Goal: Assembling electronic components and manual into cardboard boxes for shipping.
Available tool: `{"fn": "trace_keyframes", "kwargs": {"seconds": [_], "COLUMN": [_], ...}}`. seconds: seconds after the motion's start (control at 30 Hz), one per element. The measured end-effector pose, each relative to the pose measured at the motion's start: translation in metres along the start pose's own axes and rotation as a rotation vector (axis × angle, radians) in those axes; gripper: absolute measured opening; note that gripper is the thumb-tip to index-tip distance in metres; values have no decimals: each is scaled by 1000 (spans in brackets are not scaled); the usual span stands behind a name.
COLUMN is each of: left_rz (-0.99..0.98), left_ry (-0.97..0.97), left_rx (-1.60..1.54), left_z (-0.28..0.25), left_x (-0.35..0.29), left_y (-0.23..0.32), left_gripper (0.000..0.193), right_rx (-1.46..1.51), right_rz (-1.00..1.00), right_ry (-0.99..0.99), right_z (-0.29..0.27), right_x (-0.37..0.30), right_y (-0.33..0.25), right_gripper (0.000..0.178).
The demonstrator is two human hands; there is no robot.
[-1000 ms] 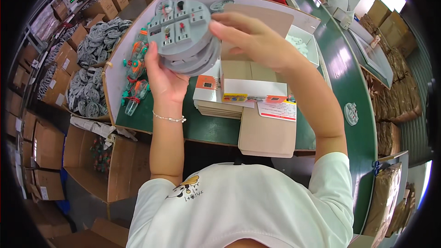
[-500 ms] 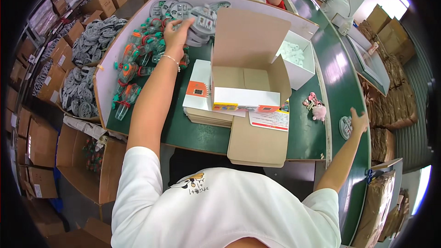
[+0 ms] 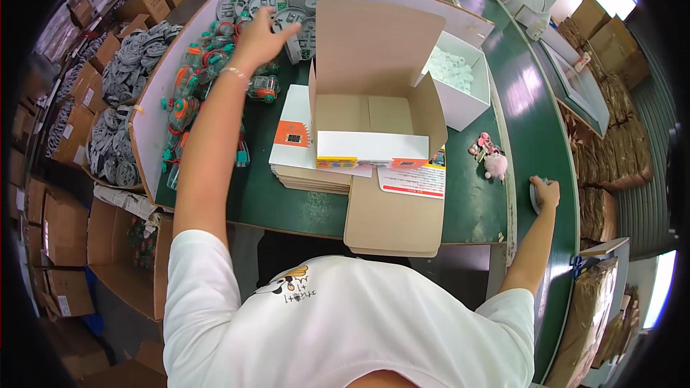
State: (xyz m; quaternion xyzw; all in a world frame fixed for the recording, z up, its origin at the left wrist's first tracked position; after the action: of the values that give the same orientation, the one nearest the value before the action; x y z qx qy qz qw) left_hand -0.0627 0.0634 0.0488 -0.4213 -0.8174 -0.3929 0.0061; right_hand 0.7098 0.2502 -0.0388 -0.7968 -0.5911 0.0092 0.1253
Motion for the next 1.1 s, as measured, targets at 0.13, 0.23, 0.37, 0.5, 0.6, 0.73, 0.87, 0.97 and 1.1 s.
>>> {"fn": "trace_keyframes", "kwargs": {"seconds": [0.13,0.23,0.37,0.5,0.6,0.73,0.87,0.97,1.1], "left_rz": [219,308,315,197,-57,-200,-269,-278,-372], "left_ry": [100,-231,-568,-544,-447,-289,-247,-296,-262], "left_rx": [-428,-785,-869,-1124,-1448,-1615,-1622,-1616,-1746], "left_z": [-74,-79,-48,-31,-47,-65,-63,-65,-58], "left_x": [-64,-121,-181,-189,-190,-199,-209,-219,-221], "left_y": [78,137,184,166,121,71,53,46,30], "left_gripper": [45,35,37,39,36,31,31,33,37], "right_rx": [546,825,932,867,1340,793,513,294,121], "right_rz": [-289,-809,-1374,-1769,-1507,-1015,-1080,-1092,-1095], "right_ry": [239,353,328,383,408,164,-268,-365,-440], "right_z": [-42,-142,-186,-194,-168,-82,33,44,43], "right_x": [5,-103,-240,-316,-239,-110,-38,-38,-42], "right_y": [-38,-178,-326,-388,-393,-398,-391,-401,-405], "right_gripper": [70,63,68,66,51,30,35,34,30]}}
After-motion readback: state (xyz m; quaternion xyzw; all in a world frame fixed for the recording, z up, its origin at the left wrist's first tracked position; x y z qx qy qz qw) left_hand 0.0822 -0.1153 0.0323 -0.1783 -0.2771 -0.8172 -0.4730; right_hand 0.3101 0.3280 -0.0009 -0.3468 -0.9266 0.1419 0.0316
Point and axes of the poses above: each hand's wrist, its own x-axis towards the middle knuckle, its own z-axis out of the palm, y = z × x, the point moved 5 cm from there along x, towards the middle knuckle, and after that the axes turned 9 degrees about -z, right-handed, at the moved point
